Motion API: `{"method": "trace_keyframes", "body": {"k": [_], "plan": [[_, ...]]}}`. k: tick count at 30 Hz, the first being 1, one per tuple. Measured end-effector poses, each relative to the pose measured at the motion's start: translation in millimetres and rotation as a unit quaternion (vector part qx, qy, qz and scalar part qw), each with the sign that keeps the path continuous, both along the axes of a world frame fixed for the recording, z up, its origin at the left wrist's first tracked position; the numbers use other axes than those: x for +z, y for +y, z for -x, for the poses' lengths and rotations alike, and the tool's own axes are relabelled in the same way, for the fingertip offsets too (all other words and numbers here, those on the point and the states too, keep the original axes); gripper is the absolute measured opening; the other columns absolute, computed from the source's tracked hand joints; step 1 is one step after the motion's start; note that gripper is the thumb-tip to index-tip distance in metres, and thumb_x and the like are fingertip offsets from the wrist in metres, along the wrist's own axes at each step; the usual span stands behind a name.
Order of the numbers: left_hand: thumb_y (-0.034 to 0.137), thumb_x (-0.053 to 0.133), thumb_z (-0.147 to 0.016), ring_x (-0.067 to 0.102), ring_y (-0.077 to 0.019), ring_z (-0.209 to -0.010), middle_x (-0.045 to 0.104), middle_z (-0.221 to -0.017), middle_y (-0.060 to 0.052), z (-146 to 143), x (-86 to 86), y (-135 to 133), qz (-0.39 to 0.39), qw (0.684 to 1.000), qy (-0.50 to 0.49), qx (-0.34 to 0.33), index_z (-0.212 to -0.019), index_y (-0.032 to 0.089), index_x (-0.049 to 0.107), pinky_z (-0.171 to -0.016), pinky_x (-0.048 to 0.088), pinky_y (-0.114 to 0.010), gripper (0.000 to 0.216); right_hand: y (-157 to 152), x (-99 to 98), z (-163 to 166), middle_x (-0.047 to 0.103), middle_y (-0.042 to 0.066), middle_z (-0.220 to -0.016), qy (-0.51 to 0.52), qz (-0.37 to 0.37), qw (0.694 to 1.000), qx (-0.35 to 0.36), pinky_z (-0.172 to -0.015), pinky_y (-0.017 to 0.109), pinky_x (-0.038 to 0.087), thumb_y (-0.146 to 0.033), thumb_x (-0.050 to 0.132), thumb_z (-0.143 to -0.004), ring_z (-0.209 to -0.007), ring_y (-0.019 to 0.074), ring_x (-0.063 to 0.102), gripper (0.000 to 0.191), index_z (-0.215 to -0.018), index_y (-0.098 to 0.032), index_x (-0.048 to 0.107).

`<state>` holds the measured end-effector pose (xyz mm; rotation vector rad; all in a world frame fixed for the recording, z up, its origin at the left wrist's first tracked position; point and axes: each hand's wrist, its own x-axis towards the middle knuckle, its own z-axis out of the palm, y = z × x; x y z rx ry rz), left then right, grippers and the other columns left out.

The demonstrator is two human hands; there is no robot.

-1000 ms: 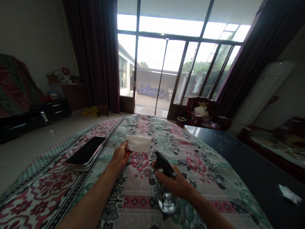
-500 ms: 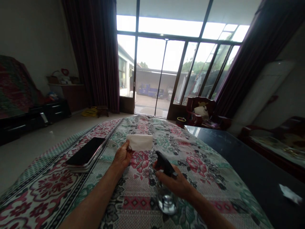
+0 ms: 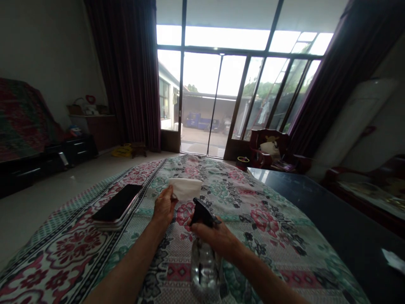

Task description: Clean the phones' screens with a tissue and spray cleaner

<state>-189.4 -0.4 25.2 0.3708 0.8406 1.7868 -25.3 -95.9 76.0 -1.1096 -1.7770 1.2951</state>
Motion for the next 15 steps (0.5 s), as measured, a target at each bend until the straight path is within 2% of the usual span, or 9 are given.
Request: {"method": "trace_keyframes", "body": {"k": [5,10,12,15], "plan": [[0.012,0.056,-0.086,0.06,-0.0085,-0.057,0.065,-0.066,0.002,4.7,-2.6,3.6,-0.009,1.0,-0.018,0.006,-0.077,0.014,0.065,-0.056,0.051,-0.019,0.013,-1.3,7.2,-12.5,0.062,0.003,-0.079,-0.024,-0.001,0.999,-0.04,-0.07,0.031,0.044,-0.035,0.06,-0.075,-0.077,0.0193,0.053,0.019,-0.086,-0.019,0.065],[0.011,0.054,-0.088,0.058,-0.0078,-0.053,0.063,-0.062,0.003,7.4,-3.8,5.6,-0.003,0.999,-0.032,0.012,-0.074,0.015,0.062,-0.051,0.049,-0.017,0.016,2.1,5.2,-41.2,0.064,0.006,-0.086,-0.038,0.023,0.992,-0.117,-0.07,0.032,0.045,-0.039,0.057,-0.076,-0.081,0.0208,0.056,0.028,-0.091,-0.018,0.066],[0.011,0.054,-0.088,0.058,-0.008,-0.053,0.062,-0.062,0.003,6.3,-4.1,5.7,-0.003,0.999,-0.035,0.007,-0.074,0.015,0.062,-0.052,0.049,-0.018,0.016,2.2,3.2,-46.4,0.063,0.007,-0.083,-0.037,0.036,0.991,-0.123,-0.067,0.032,0.045,-0.04,0.057,-0.076,-0.079,0.0209,0.057,0.028,-0.09,-0.018,0.066],[0.011,0.055,-0.087,0.059,-0.0083,-0.054,0.062,-0.061,0.003,3.4,-4.8,5.7,-0.006,0.999,-0.037,-0.001,-0.073,0.015,0.061,-0.056,0.052,-0.019,0.015,-0.7,5.3,-43.8,0.063,0.006,-0.08,-0.047,0.015,0.992,-0.114,-0.066,0.031,0.044,-0.038,0.06,-0.074,-0.078,0.021,0.056,0.023,-0.085,-0.018,0.066]]}}
